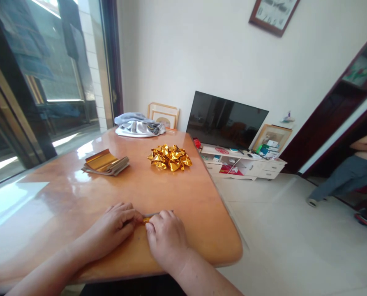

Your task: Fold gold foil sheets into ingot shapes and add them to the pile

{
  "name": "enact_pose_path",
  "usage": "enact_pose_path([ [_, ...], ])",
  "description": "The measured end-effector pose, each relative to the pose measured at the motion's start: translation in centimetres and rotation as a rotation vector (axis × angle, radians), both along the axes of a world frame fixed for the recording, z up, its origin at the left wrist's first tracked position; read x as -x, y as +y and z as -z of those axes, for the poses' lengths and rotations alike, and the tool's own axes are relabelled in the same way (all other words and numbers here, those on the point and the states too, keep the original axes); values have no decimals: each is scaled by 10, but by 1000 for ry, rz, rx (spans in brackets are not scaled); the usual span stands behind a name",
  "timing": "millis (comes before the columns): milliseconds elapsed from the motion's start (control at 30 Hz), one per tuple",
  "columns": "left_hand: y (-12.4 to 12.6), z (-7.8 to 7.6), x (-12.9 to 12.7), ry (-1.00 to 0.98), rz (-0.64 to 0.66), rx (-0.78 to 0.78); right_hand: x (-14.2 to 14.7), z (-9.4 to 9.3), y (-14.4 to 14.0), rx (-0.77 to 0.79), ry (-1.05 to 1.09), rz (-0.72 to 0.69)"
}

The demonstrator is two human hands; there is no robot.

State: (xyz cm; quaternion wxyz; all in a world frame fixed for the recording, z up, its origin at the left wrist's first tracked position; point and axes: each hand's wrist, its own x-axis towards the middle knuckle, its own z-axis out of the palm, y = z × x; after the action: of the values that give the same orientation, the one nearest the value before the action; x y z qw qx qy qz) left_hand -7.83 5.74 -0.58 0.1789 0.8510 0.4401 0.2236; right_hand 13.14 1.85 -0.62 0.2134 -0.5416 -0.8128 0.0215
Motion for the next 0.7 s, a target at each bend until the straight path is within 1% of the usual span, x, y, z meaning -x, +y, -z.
enact_pose_path([
  [167, 1, -2, 0, 5, 5, 15, -1, -5, 6, 86, 44, 69],
  [367, 0, -1, 0, 25, -17, 13, 2, -3, 9, 89, 44, 138],
  [500, -4, -4, 0, 14, -33, -13, 3, 1, 11, 103, 67, 171],
  [567, -7, -6, 0, 41, -4, -40, 2, 2, 11, 113, 85, 174],
  [700, -12, -8, 0, 173, 76, -132, 1, 5, 12, 132, 106, 168],
])
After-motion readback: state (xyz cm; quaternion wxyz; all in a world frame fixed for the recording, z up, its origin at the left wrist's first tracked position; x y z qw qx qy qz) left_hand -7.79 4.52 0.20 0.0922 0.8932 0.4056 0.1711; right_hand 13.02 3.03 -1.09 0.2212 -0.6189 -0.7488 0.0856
